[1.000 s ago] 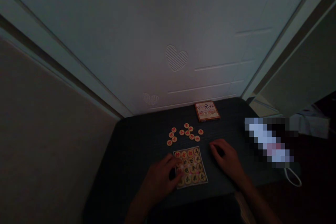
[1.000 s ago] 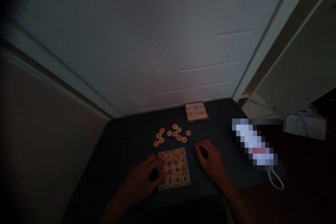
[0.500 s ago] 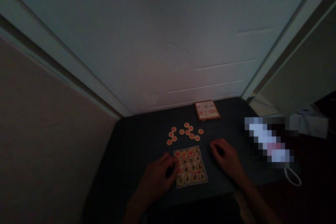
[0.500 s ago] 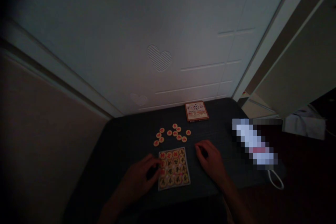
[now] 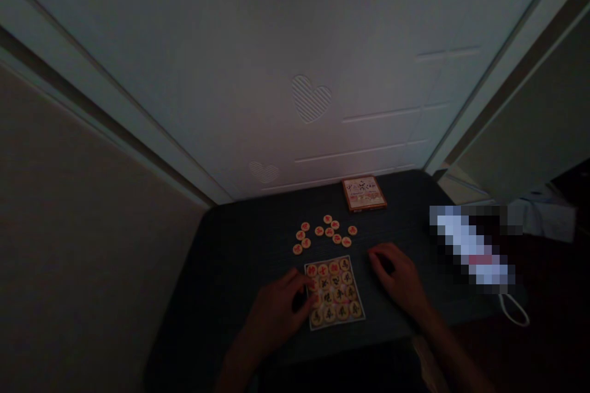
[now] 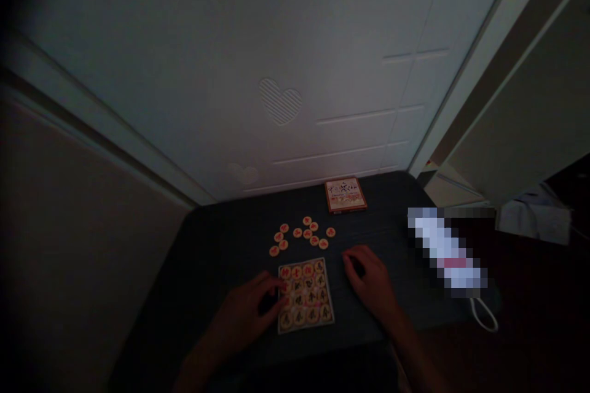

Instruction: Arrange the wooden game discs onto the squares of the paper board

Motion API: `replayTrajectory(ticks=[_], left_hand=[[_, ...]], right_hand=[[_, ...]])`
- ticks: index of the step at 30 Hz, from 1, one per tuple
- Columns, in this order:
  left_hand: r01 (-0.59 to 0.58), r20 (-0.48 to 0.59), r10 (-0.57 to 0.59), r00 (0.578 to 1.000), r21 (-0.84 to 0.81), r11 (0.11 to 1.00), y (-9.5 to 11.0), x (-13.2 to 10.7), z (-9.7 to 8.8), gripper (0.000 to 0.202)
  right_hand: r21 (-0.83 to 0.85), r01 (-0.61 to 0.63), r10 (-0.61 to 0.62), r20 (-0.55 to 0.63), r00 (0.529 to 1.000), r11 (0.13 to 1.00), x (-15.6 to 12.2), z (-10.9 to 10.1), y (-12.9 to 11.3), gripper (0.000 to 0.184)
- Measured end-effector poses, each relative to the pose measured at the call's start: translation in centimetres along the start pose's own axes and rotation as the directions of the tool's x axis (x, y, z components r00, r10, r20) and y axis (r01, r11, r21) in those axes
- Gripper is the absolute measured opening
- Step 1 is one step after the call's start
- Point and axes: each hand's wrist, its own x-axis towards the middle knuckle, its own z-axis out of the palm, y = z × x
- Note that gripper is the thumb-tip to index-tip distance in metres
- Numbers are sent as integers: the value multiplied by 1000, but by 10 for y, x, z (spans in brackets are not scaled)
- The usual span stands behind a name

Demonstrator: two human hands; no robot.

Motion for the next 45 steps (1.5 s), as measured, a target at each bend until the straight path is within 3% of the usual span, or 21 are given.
replayTrajectory(ticks=[9, 14, 19, 23, 30, 37, 45], left_hand=[[-10, -81, 11, 997, 14, 1000, -5, 4, -6, 16], [14, -168, -19, 986, -27, 1000, -22, 13, -5, 18], [42, -339, -70, 938, -89, 995, -47, 36, 1, 19], [-7, -409, -34, 912, -99, 995, -58, 50, 8, 16], [-76, -452, 58, 890, -20, 997, -76, 48, 20, 18], [-60, -418, 46, 908, -20, 998, -79, 46, 20, 17], [-56, -430, 31, 902, -47, 997, -79, 46, 21, 16]], right_hand=[[-9, -11, 11, 9, 1000, 1000, 0, -1, -1, 15], [-2, -3, 3, -5, 1000, 1000, 0, 0, 0, 14], [-8, -8, 8, -4, 1000, 1000, 0, 1, 1, 15], [-9, 0, 0, -4, 1000, 1000, 0, 3, 3, 15], [-36, -15, 16, 23, 1000, 999, 1, 4, 3, 15], [-75, -30, 35, 60, 998, 997, 7, 5, -1, 17], [-133, 89, -67, 160, 985, 987, 37, 10, 3, 26]])
